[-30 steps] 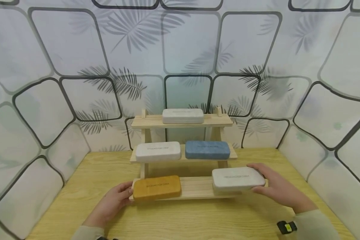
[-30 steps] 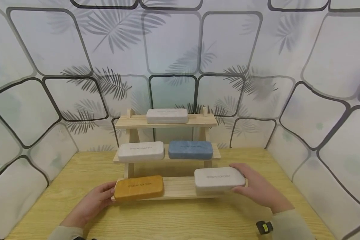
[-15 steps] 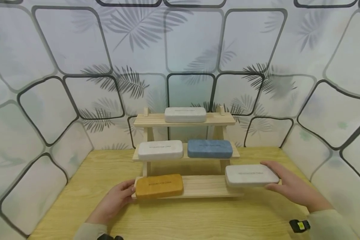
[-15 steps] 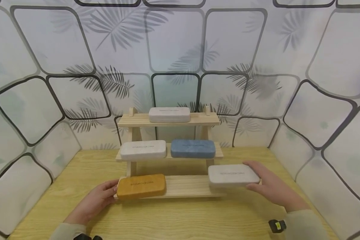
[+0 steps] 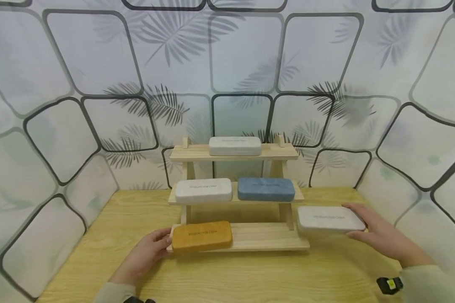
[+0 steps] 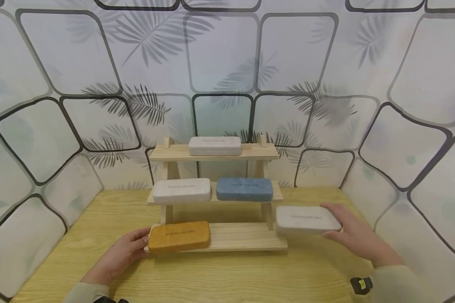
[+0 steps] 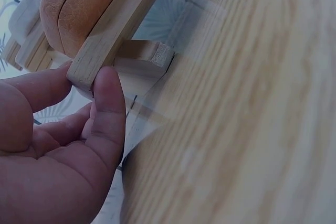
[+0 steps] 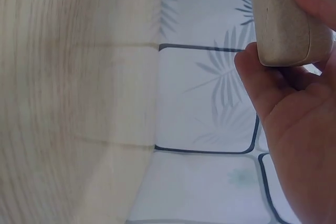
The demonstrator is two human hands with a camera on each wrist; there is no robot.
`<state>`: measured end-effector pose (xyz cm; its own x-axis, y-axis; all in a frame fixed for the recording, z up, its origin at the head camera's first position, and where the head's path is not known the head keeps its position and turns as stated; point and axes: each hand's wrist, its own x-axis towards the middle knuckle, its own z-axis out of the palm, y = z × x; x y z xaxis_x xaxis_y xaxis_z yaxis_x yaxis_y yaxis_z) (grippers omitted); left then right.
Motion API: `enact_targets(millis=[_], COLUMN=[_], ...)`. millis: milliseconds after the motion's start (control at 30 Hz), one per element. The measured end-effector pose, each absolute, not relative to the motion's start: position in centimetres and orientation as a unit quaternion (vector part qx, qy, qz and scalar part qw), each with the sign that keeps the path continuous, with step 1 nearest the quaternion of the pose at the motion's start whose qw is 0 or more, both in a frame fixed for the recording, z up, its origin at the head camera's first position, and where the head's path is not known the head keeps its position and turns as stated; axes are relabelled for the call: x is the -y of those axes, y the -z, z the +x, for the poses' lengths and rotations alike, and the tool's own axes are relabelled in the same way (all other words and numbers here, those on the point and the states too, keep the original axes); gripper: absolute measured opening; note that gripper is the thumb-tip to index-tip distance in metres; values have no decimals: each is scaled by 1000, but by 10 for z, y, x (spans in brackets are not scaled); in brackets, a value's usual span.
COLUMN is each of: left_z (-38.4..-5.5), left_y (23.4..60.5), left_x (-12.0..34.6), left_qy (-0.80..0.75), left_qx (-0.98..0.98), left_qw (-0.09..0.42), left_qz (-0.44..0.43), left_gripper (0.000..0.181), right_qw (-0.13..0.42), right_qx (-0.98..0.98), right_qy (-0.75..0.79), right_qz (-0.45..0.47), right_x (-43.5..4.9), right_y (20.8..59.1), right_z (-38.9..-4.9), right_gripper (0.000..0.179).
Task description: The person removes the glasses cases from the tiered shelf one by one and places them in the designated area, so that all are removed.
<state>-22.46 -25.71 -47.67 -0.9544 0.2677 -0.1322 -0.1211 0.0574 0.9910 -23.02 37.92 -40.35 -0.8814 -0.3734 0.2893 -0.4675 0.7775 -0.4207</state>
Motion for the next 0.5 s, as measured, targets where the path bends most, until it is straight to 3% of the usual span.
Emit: enact_targets(millis=[500], left_z=[-225], left_y=[476], left_x=[255], left_qy=[-690], left_qx=[-711], left_qw=[129], left_qz=[35], left_gripper=[59], right_qw=[98], right_qx=[942], right_qy=[-257], right_qz=[190], right_x=[-395], right_y=[412], right_z=[-239], right_gripper=[76])
